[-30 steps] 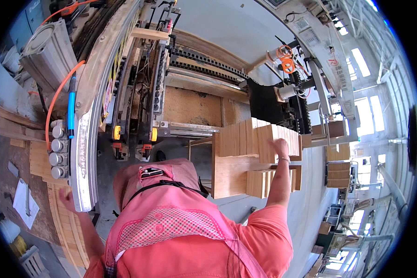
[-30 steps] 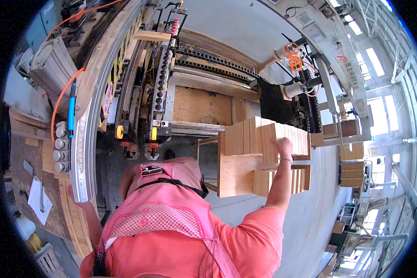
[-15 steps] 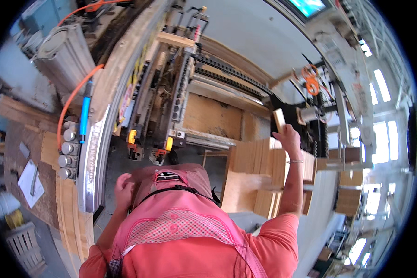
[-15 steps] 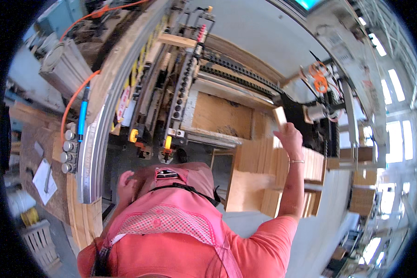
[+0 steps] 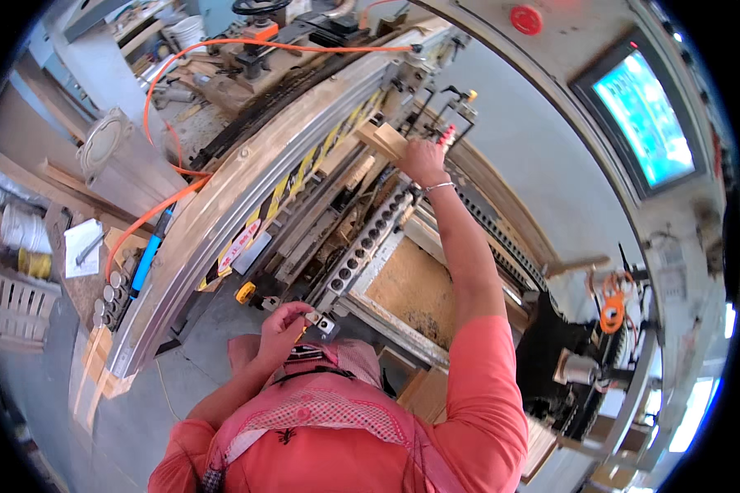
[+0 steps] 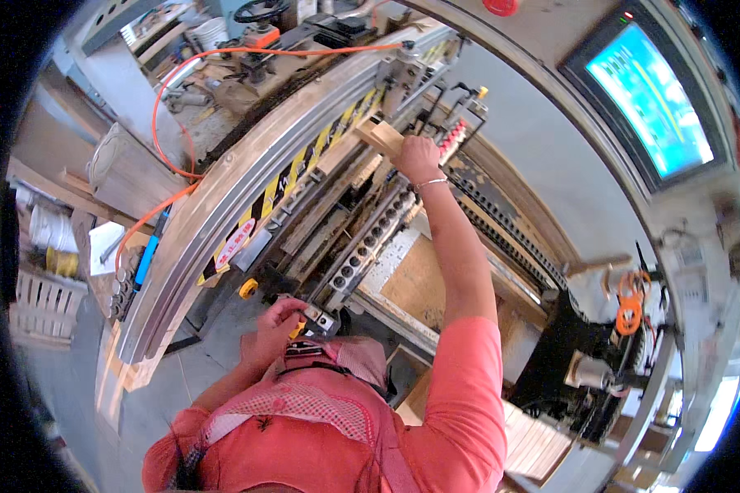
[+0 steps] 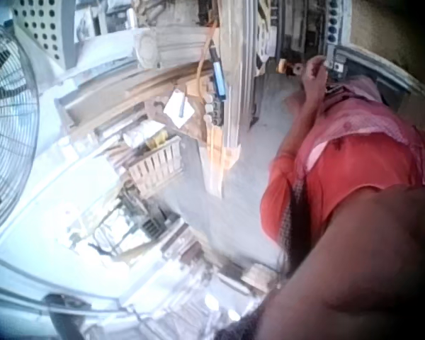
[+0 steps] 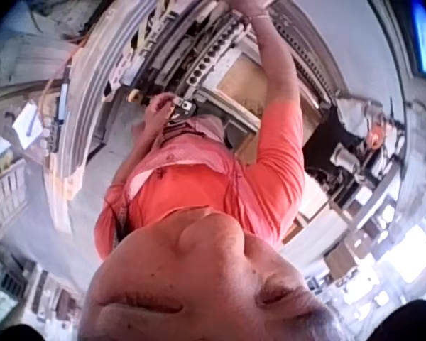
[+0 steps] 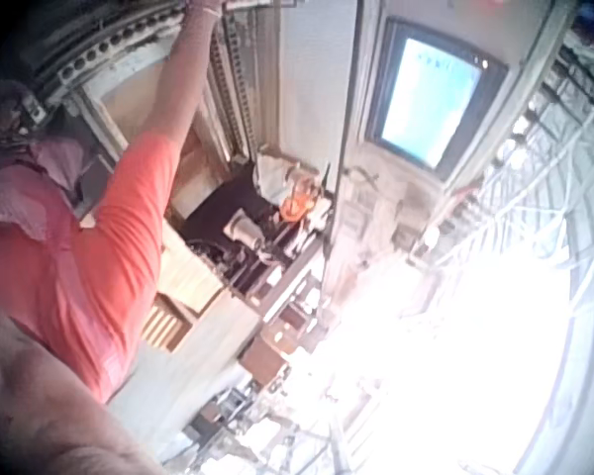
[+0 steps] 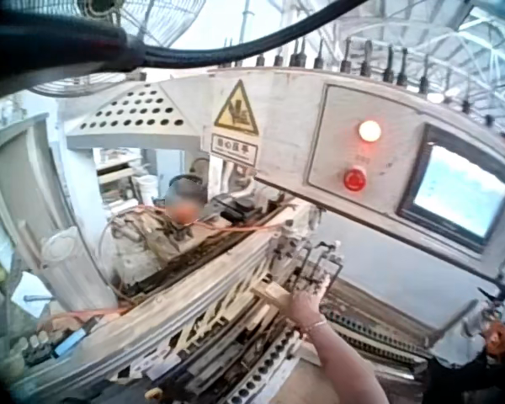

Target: The person repeatedly picks up small wooden blocks from a stack, places them into a woodworking machine, and retrieves them after processing. The person then places the processed blocks onto a nearby table.

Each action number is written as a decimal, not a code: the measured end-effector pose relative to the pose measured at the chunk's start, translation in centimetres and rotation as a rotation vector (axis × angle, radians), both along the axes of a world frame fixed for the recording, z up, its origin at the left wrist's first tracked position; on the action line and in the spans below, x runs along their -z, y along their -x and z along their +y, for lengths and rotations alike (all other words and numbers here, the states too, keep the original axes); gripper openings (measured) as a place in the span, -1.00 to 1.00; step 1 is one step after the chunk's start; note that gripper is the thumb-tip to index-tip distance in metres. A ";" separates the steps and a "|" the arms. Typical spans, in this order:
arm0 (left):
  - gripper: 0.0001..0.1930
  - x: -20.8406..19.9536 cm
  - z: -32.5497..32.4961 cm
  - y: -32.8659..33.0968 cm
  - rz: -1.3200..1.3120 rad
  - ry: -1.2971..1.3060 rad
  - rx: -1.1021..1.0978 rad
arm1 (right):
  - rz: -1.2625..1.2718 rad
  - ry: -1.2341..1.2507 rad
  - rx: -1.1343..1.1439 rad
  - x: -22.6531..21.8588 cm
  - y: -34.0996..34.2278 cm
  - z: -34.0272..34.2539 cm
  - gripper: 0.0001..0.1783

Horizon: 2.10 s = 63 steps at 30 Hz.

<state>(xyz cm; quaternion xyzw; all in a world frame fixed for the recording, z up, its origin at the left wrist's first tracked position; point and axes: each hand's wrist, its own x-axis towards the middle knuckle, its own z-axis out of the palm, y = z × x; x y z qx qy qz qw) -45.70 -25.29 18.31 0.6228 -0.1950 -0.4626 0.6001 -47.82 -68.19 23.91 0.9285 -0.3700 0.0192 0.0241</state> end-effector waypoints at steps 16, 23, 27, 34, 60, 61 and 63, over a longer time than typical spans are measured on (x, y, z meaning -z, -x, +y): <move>-0.55 0.7 -11.2 -0.5 0.038 0.190 -0.059 | -0.064 -0.197 -0.200 -2.5 2.9 -0.6 -0.58; -0.62 0.9 -16.7 1.1 0.078 0.345 0.084 | -0.018 -1.049 -0.356 -4.6 6.8 9.9 -0.51; -0.73 1.6 -15.2 1.5 0.148 0.414 -0.003 | 0.021 -0.900 -0.217 -4.4 6.8 7.9 -0.57; -0.77 2.3 -10.8 0.7 -0.319 0.283 0.081 | 0.026 -0.129 -0.109 -0.3 -0.2 -2.4 -0.57; -0.70 3.0 -10.7 0.0 -0.020 0.303 0.133 | 0.005 -0.148 -0.085 4.2 -2.7 -3.9 -0.51; -0.70 2.9 -10.7 0.0 -0.028 0.301 0.141 | 0.007 -0.134 -0.091 4.1 -2.9 -3.9 -0.51; -0.69 2.9 -10.7 -0.1 -0.048 0.298 0.153 | 0.001 -0.113 -0.107 4.0 -3.1 -3.7 -0.51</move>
